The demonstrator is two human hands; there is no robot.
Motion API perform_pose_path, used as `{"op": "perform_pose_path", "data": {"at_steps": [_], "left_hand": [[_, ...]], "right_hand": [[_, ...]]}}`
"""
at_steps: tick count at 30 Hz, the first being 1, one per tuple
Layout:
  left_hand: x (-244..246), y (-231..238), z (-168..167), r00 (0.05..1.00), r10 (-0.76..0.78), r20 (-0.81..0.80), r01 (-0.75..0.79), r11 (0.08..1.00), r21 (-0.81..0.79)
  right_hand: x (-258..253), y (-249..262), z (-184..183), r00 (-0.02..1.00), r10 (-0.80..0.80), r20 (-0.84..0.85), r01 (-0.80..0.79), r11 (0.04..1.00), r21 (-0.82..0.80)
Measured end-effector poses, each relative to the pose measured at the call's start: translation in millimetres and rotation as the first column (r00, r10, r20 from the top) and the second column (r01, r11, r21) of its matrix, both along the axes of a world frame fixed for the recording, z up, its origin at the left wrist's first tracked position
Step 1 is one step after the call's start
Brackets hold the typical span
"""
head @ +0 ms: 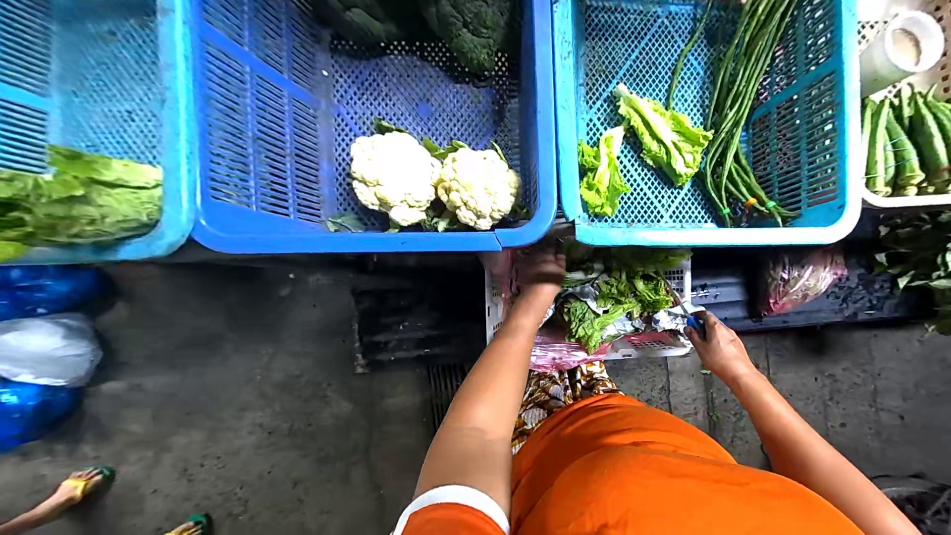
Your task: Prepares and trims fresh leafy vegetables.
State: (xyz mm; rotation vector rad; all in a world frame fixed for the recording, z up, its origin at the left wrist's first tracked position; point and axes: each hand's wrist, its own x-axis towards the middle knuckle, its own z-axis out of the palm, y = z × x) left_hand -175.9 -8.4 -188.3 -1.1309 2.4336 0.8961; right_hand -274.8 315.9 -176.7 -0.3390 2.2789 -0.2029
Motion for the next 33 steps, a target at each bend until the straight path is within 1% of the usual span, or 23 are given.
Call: {"op": "perform_pose_path", "data": {"at_steps": [2,3,5,6,7,8,11,13,15,17,19,21,22,23,24,25,26,27,29,30,31,32,33], "left_hand": [[10.9,20.8,-12.6,0.97,-0.221,-0.107,0.227,0.973,0.051],[17.5,35.8,-22.9,0.925,-0.361,-0.119,0.368,0.929,0.037],[30.0,65.8,-44.2,0.786,-0.616,-0.043,0.617,0.787,0.014],[33.4,75.8,-50.5,0.734,-0.679,0.03,0.676,0.734,0.072],[34.5,81.0,-55.2,0.709,-0.698,0.099,0.688,0.716,0.122],[33.1,82.1,-57.7,0.709,-0.689,0.151,0.676,0.725,0.135],[22.8,81.0,-50.0,0.753,-0.629,0.194,0.63,0.774,0.066],[17.2,83.7,-47.2,0.779,-0.578,0.244,0.585,0.81,0.053],[15.3,83.9,-54.4,0.817,-0.491,0.302,0.504,0.863,0.038],[15.0,80.4,-60.4,0.823,-0.462,0.33,0.478,0.878,0.039],[11.9,75.6,-57.0,0.81,-0.481,0.336,0.482,0.872,0.088],[5.3,67.5,-42.0,0.808,-0.481,0.339,0.459,0.876,0.15],[3.4,61.5,-30.6,0.833,-0.445,0.328,0.404,0.895,0.189],[3.6,54.3,-19.0,0.868,-0.382,0.318,0.316,0.918,0.24],[6.4,45.7,-8.9,0.912,-0.285,0.294,0.188,0.93,0.317],[13.7,36.5,-3.7,0.958,-0.147,0.248,0.034,0.911,0.41],[24.2,28.3,-1.0,0.98,0.003,0.197,-0.105,0.854,0.509],[36.1,21.4,0.8,0.979,0.134,0.153,-0.199,0.776,0.598],[59.5,11.9,1.7,0.938,0.326,0.12,-0.298,0.578,0.759],[69.4,11.0,5.5,0.908,0.398,0.129,-0.323,0.471,0.821],[77.4,12.9,12.1,0.878,0.458,0.142,-0.336,0.377,0.863],[83.8,16.5,18.5,0.852,0.503,0.146,-0.337,0.313,0.888],[88.4,20.8,24.4,0.841,0.524,0.131,-0.314,0.277,0.908]], "right_hand": [[-1.9,-0.9,-2.6,1.0,0.01,0.012,-0.01,1.0,-0.018],[-2.3,-1.5,-4.0,1.0,0.013,0.021,-0.013,1.0,-0.023],[-2.5,-3.5,-6.2,0.999,0.022,0.039,-0.021,0.999,-0.028],[-2.0,-4.7,-6.7,0.998,0.028,0.048,-0.026,0.999,-0.033],[-1.0,-5.5,-7.1,0.998,0.036,0.057,-0.034,0.999,-0.035],[-0.4,-6.3,-7.5,0.997,0.047,0.064,-0.044,0.998,-0.04],[4.1,-4.2,-10.2,0.995,0.062,0.079,-0.057,0.996,-0.064],[8.3,-2.4,-14.1,0.994,0.071,0.083,-0.065,0.995,-0.072],[11.9,-1.6,-17.2,0.993,0.058,0.1,-0.051,0.997,-0.065],[14.8,0.6,-17.1,0.994,0.027,0.102,-0.02,0.997,-0.073],[15.8,3.1,-16.0,0.998,-0.003,0.065,0.008,0.996,-0.087],[12.1,0.7,-14.7,1.0,-0.027,0.012,0.028,0.995,-0.091],[9.5,-1.1,-15.3,0.999,-0.035,-0.016,0.033,0.996,-0.088],[7.0,-3.2,-17.1,0.998,-0.039,-0.041,0.035,0.996,-0.082],[4.4,-5.4,-20.6,0.998,-0.034,-0.06,0.029,0.996,-0.082],[2.1,-7.2,-26.0,0.997,-0.019,-0.077,0.012,0.996,-0.086],[0.4,-9.0,-32.1,0.996,0.008,-0.093,-0.017,0.995,-0.096],[-0.4,-12.0,-36.8,0.993,0.037,-0.108,-0.049,0.993,-0.111],[1.4,-24.2,-36.1,0.992,0.056,-0.114,-0.075,0.982,-0.176],[4.4,-32.4,-32.6,0.995,0.038,-0.091,-0.059,0.971,-0.23],[8.2,-41.6,-28.3,1.0,-0.008,-0.02,0.002,0.953,-0.302],[12.9,-51.2,-25.1,0.991,-0.081,0.105,0.116,0.918,-0.379],[17.7,-60.7,-21.3,0.947,-0.162,0.277,0.275,0.854,-0.441]]}}
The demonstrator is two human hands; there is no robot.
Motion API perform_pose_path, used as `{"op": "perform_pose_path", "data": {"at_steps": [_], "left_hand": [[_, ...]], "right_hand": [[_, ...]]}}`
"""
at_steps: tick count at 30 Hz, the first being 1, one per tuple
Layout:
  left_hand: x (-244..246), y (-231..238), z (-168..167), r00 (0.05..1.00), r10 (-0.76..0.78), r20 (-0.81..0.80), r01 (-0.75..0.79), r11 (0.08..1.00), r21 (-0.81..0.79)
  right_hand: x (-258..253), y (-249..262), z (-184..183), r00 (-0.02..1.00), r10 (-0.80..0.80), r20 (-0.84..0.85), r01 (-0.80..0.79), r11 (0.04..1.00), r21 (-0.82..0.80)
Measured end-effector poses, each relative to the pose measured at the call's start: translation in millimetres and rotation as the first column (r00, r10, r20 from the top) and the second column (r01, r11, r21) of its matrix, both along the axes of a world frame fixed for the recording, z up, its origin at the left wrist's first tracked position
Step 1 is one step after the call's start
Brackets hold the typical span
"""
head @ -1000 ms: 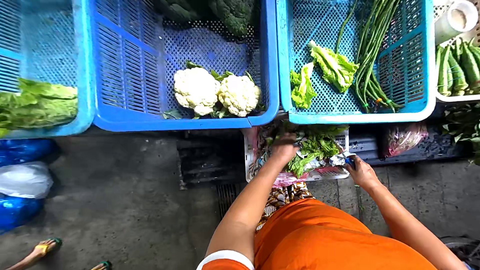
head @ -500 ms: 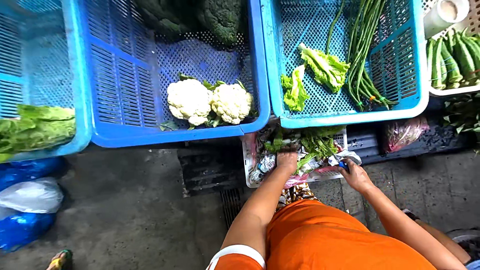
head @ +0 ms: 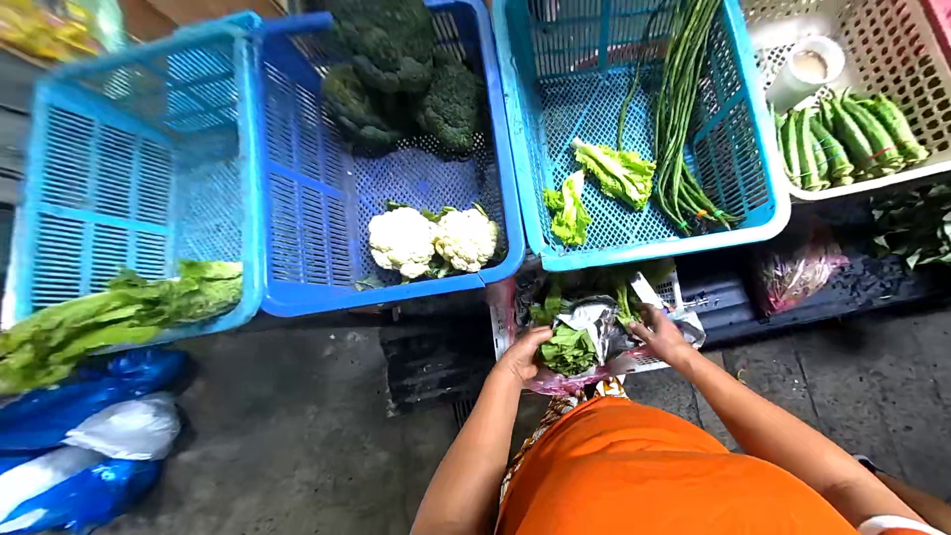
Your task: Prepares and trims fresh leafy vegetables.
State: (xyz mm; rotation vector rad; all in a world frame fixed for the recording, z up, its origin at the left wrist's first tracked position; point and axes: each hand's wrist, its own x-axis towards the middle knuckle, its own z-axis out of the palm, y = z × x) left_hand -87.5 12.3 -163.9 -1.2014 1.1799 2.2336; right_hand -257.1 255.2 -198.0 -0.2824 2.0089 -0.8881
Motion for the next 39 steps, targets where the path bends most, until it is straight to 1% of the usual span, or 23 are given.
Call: {"op": "perform_pose_path", "data": {"at_steps": [1,2,3,4,5,6,7,8,9,11,12,14,16,18,20,22,23,25,27,30,34,38,39], "left_hand": [[2.9,4.7,5.7,0.999,0.005,-0.051,-0.004,1.0,0.013],[4.8,9.0,10.0,0.994,0.001,-0.113,0.002,1.0,0.024],[5.9,12.6,14.2,0.985,-0.008,-0.174,0.015,0.999,0.037],[6.0,15.3,17.8,0.975,-0.008,-0.222,0.021,0.998,0.053],[6.3,16.4,21.1,0.968,-0.001,-0.25,0.021,0.997,0.075],[6.8,16.2,23.1,0.964,0.024,-0.264,0.004,0.995,0.104],[7.4,14.8,26.4,0.96,0.037,-0.278,-0.003,0.993,0.12],[7.3,12.2,29.5,0.958,0.026,-0.287,0.011,0.992,0.128],[6.4,10.7,32.8,0.955,-0.009,-0.295,0.039,0.995,0.096],[0.1,13.4,43.7,0.947,-0.137,-0.292,0.134,0.99,-0.031],[-3.7,15.2,49.2,0.94,-0.184,-0.288,0.17,0.983,-0.072],[-6.8,17.3,57.6,0.931,-0.201,-0.304,0.172,0.978,-0.118],[-4.2,16.3,61.4,0.927,-0.158,-0.34,0.125,0.985,-0.117],[0.3,13.9,63.0,0.93,-0.112,-0.349,0.078,0.991,-0.111],[3.9,11.8,65.9,0.937,-0.082,-0.338,0.045,0.992,-0.115],[6.9,11.6,69.2,0.94,-0.064,-0.335,0.023,0.992,-0.124],[8.6,12.7,70.4,0.941,-0.052,-0.335,0.008,0.991,-0.13],[11.9,16.0,71.2,0.944,-0.025,-0.33,-0.025,0.989,-0.145],[15.1,19.0,69.0,0.946,-0.007,-0.325,-0.052,0.984,-0.171],[19.1,19.2,65.5,0.941,0.012,-0.34,-0.084,0.977,-0.196],[23.3,14.6,70.1,0.936,0.027,-0.351,-0.1,0.977,-0.191],[27.6,11.4,72.9,0.931,0.016,-0.364,-0.093,0.976,-0.195],[28.8,10.7,73.6,0.928,0.017,-0.371,-0.09,0.979,-0.181]], "right_hand": [[4.6,-9.2,6.1,0.978,-0.106,0.18,0.123,0.989,-0.086],[8.8,-17.2,12.4,0.922,-0.186,0.339,0.245,0.96,-0.14],[12.2,-23.9,19.4,0.857,-0.233,0.46,0.348,0.92,-0.181],[14.5,-30.1,26.1,0.803,-0.264,0.534,0.437,0.871,-0.226],[15.0,-35.5,33.1,0.772,-0.288,0.566,0.503,0.821,-0.269],[13.6,-39.4,40.5,0.776,-0.294,0.558,0.524,0.793,-0.311],[11.9,-41.7,48.3,0.814,-0.276,0.511,0.491,0.796,-0.352],[11.3,-43.7,56.0,0.865,-0.241,0.44,0.425,0.819,-0.385],[12.2,-46.1,64.1,0.909,-0.198,0.366,0.346,0.847,-0.402],[15.8,-51.0,78.5,0.955,-0.124,0.271,0.231,0.882,-0.41],[16.2,-52.3,83.3,0.963,-0.105,0.247,0.204,0.886,-0.416],[12.5,-53.3,89.3,0.983,-0.102,0.153,0.158,0.896,-0.415],[8.9,-52.0,93.2,0.99,-0.131,-0.056,0.1,0.917,-0.387],[9.6,-50.3,96.6,0.947,-0.153,-0.282,0.047,0.936,-0.35],[16.5,-50.8,105.8,0.91,-0.093,-0.403,-0.043,0.948,-0.315],[29.5,-55.7,118.5,0.89,0.023,-0.455,-0.153,0.956,-0.251],[36.3,-59.6,123.4,0.88,0.076,-0.469,-0.187,0.963,-0.193],[44.8,-68.1,127.9,0.874,0.141,-0.465,-0.204,0.975,-0.087],[46.8,-75.2,127.2,0.875,0.165,-0.454,-0.202,0.979,-0.035],[49.4,-83.0,126.1,0.874,0.185,-0.449,-0.208,0.978,-0.002],[56.6,-87.8,123.5,0.882,0.153,-0.446,-0.184,0.983,-0.026],[57.5,-90.8,128.1,0.831,0.238,-0.502,-0.258,0.966,0.031],[56.2,-90.5,130.1,0.831,0.246,-0.499,-0.276,0.961,0.015]]}}
